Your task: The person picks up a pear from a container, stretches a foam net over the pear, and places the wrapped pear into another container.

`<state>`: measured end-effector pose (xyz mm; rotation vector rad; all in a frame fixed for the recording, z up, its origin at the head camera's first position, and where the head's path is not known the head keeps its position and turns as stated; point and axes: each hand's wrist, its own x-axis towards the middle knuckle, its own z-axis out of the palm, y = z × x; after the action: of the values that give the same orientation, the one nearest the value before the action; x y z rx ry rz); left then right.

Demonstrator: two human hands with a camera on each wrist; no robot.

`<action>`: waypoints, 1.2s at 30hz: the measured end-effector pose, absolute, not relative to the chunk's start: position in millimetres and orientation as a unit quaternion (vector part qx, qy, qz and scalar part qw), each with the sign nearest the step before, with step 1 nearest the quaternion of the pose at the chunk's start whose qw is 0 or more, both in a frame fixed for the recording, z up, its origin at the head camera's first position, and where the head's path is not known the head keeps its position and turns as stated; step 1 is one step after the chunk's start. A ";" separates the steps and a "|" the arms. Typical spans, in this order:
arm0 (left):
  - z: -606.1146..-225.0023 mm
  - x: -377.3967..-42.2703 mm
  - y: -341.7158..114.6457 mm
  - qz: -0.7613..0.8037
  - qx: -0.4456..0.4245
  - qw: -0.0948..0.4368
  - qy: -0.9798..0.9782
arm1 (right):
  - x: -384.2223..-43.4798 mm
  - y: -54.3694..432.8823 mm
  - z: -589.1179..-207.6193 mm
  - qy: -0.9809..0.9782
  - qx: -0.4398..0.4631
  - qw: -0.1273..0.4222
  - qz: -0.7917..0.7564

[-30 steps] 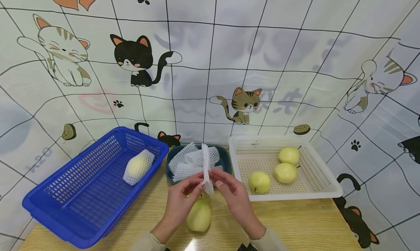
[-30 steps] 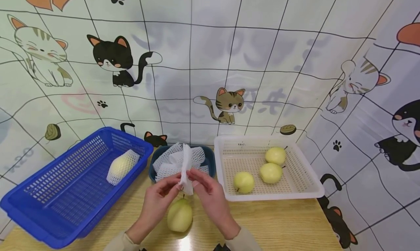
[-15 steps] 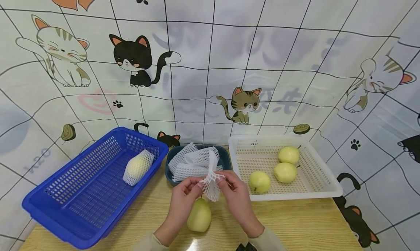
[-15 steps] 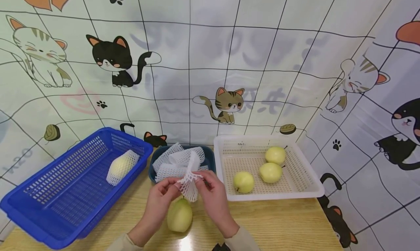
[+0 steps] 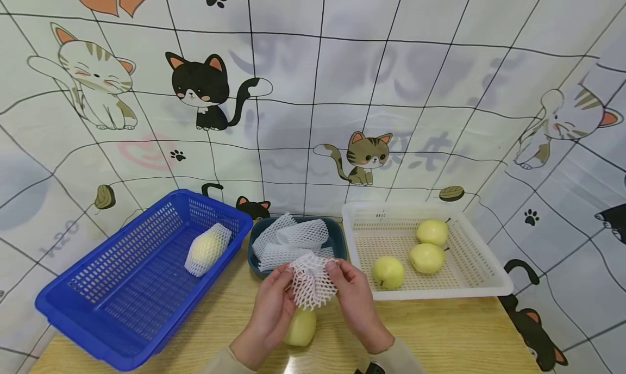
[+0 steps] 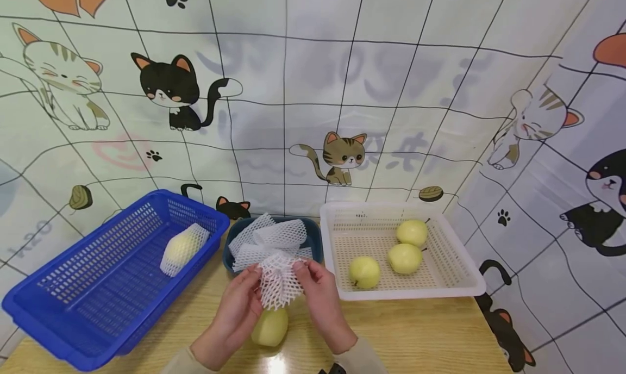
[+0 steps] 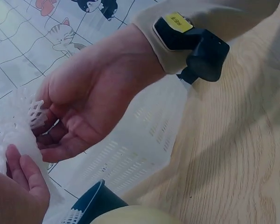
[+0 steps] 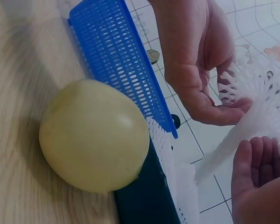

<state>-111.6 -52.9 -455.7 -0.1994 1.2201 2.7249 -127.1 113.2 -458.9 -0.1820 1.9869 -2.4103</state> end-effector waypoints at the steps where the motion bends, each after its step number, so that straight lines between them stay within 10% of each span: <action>1: -455.5 -111.4 -52.2 0.908 -0.069 0.074 0.406 | -127.5 112.6 -459.8 0.618 -0.054 0.018 -0.784; 22: -462.6 -125.9 -73.6 0.911 0.045 0.124 0.392 | -136.6 132.3 -462.6 0.334 -0.125 0.219 -0.908; 29: -465.2 -134.7 -95.7 0.851 0.171 0.171 0.467 | -139.5 129.5 -462.6 0.420 -0.109 0.164 -0.886; 36: -469.1 -139.6 -108.2 0.701 0.207 0.094 0.676 | -141.7 131.2 -466.0 0.646 -0.137 0.030 -0.751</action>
<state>-139.6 -108.2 -469.1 0.6149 2.0062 2.0786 -141.7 131.2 -466.0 -0.4226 1.9909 -2.3137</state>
